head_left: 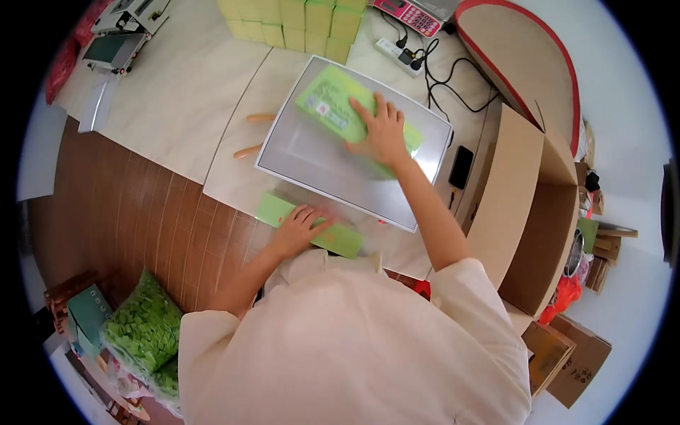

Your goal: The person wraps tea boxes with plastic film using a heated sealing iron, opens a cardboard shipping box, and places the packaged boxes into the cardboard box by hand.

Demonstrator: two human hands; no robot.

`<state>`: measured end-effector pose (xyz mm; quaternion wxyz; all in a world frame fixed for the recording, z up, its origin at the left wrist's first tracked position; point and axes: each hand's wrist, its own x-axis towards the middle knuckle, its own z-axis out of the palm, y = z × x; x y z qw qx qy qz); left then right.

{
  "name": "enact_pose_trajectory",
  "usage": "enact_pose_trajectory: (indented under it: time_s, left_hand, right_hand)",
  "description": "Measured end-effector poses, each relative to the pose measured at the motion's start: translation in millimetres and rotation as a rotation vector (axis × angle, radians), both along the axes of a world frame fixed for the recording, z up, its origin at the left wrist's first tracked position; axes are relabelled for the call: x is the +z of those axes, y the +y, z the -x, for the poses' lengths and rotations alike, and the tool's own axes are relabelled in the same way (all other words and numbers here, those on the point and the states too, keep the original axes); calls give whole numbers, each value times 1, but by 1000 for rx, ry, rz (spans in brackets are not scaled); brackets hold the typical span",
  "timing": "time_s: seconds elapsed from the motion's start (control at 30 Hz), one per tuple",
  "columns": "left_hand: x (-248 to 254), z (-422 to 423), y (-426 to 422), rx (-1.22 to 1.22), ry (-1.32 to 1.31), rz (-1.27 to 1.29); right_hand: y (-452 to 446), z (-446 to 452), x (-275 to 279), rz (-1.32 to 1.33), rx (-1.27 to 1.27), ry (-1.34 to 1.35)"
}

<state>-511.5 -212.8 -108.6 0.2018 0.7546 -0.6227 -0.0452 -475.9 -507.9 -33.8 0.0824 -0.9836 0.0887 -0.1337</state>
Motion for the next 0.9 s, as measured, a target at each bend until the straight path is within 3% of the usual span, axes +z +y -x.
enact_pose_trajectory:
  time_s: [0.23, 0.3, 0.47, 0.53, 0.57, 0.6, 0.63, 0.67, 0.7, 0.73, 0.8, 0.83, 0.9]
  left_hand:
    - [12, 1, 3, -17, -91, -39]
    - [18, 0, 3, 1, 116, 0]
    - [-21, 6, 30, -25, 151, 79]
    - [-22, 12, 38, -1, 205, 134]
    - [-17, 13, 39, 102, 245, 204]
    - [-9, 13, 38, 199, 286, 275]
    - [0, 14, 35, 167, 290, 273]
    - [10, 18, 30, 307, 408, 320]
    - [22, 21, 23, 448, 526, 363]
    - [35, 22, 11, 418, 529, 360]
    - [65, 23, -18, 448, 1098, 508]
    - [82, 22, -30, 433, 1095, 499]
    - [112, 19, -48, 222, 1634, 491]
  right_hand:
    - [51, 121, 26, -112, 70, 118]
    - [58, 149, 32, -123, 108, 156]
    - [59, 197, 43, -254, 76, 236]
    - [48, 211, 44, -737, -193, 205]
    - [37, 212, 48, -1016, -207, 123]
    - [30, 215, 53, -1016, -233, 109]
    - [24, 220, 59, -1527, -411, 77]
    - [21, 224, 67, -2039, -581, 19]
    - [30, 217, 79, -2119, -653, -166]
    - [19, 216, 56, -2200, -450, -276]
    - [25, 211, 35, -2487, -261, -412]
    - [33, 202, 34, -2558, -215, -426]
    - [47, 186, 33, -2655, -169, -391]
